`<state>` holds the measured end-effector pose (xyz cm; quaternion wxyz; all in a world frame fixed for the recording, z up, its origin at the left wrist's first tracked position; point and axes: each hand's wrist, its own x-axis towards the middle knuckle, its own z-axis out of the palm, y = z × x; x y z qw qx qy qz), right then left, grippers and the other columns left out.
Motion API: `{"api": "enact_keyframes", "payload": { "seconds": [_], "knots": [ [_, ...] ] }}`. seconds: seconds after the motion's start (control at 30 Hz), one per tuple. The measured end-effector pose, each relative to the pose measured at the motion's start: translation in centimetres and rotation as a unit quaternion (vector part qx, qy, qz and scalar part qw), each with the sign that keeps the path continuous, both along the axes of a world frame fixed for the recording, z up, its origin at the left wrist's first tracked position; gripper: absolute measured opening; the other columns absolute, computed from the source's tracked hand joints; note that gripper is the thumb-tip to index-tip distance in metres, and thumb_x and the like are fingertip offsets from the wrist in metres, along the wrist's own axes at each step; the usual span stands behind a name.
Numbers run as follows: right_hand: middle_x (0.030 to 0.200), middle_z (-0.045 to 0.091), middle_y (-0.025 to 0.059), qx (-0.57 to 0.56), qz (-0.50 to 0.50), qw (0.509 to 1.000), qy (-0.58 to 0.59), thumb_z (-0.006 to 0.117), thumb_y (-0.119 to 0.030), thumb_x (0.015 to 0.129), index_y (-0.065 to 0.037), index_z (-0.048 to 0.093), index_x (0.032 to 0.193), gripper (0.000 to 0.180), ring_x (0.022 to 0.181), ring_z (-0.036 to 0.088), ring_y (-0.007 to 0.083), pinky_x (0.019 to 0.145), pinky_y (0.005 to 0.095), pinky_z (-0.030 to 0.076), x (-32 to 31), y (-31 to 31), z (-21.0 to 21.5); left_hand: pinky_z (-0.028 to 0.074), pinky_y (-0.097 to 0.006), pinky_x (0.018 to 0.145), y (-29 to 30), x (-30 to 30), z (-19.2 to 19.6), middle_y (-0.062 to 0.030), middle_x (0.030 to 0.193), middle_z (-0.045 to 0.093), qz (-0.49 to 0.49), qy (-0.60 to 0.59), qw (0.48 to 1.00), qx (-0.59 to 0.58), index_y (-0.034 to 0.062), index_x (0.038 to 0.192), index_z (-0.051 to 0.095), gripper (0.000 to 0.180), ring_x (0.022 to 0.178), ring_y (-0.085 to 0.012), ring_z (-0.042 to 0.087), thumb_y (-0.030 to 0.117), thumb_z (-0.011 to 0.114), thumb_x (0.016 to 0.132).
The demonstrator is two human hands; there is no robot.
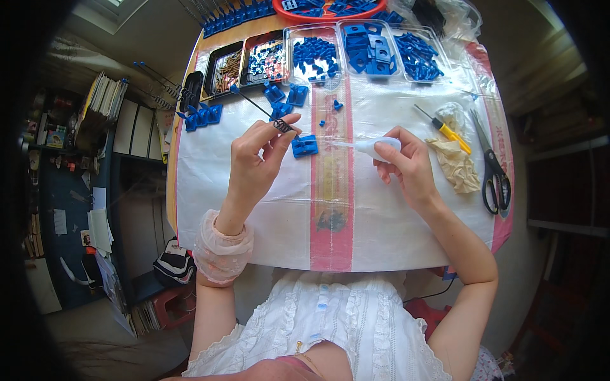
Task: Applying glue to small plastic parts and threading them onto a metal spring wire.
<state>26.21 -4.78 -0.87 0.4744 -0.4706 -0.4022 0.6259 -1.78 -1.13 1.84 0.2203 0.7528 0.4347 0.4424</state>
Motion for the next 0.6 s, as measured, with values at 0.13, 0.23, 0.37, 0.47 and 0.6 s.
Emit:
{"api": "enact_keyframes", "payload": {
  "seconds": [0.13,0.23,0.37,0.47,0.6],
  "knots": [
    [0.078,0.066,0.0065,-0.002,0.001,1.000,0.001,0.071,-0.022,0.096,-0.004,0.061,0.099,0.021,0.059,0.060,0.0075,0.051,0.0208,0.045,-0.06,0.02,-0.03,0.034,-0.024,0.049,-0.05,-0.04,0.06,-0.0042,0.086,0.073,0.001,0.003,1.000,-0.008,0.0052,0.110,0.079,0.019,0.058,-0.0062,0.046,0.003,0.074,0.092],
    [0.078,0.066,0.0064,-0.005,0.000,1.000,0.000,0.071,-0.022,0.096,-0.004,0.061,0.099,0.021,0.059,0.060,0.0076,0.051,0.0208,0.045,-0.03,0.00,-0.03,0.034,-0.024,0.049,-0.09,0.03,0.31,-0.0044,0.086,0.074,-0.001,0.002,1.000,-0.008,0.0052,0.110,0.079,0.019,0.058,-0.0062,0.046,0.003,0.073,0.092],
    [0.078,0.066,0.0062,-0.005,0.006,1.000,0.005,0.072,-0.022,0.096,-0.004,0.060,0.099,0.021,0.059,0.061,0.0074,0.051,0.0204,0.045,0.01,0.01,-0.31,0.033,-0.024,0.049,0.03,0.01,-0.13,-0.0038,0.084,0.072,0.000,-0.003,1.000,-0.001,0.0052,0.110,0.079,0.019,0.058,-0.0060,0.045,0.003,0.074,0.092],
    [0.078,0.066,0.0059,-0.005,0.007,1.000,0.006,0.072,-0.022,0.096,-0.005,0.061,0.098,0.021,0.059,0.061,0.0074,0.050,0.0202,0.045,0.01,0.05,-0.37,0.033,-0.024,0.049,0.03,0.01,-0.06,-0.0036,0.084,0.072,0.002,-0.003,1.000,-0.004,0.0054,0.110,0.080,0.019,0.057,-0.0058,0.045,0.003,0.074,0.092],
    [0.078,0.066,0.0057,-0.004,0.007,1.000,0.006,0.072,-0.023,0.095,-0.005,0.061,0.098,0.021,0.058,0.060,0.0074,0.050,0.0202,0.045,0.18,-0.06,-0.36,0.033,-0.024,0.049,-0.06,0.06,0.20,-0.0033,0.082,0.071,0.002,-0.006,1.000,-0.008,0.0059,0.110,0.080,0.020,0.057,-0.0056,0.045,0.002,0.074,0.092]
  ]
}}
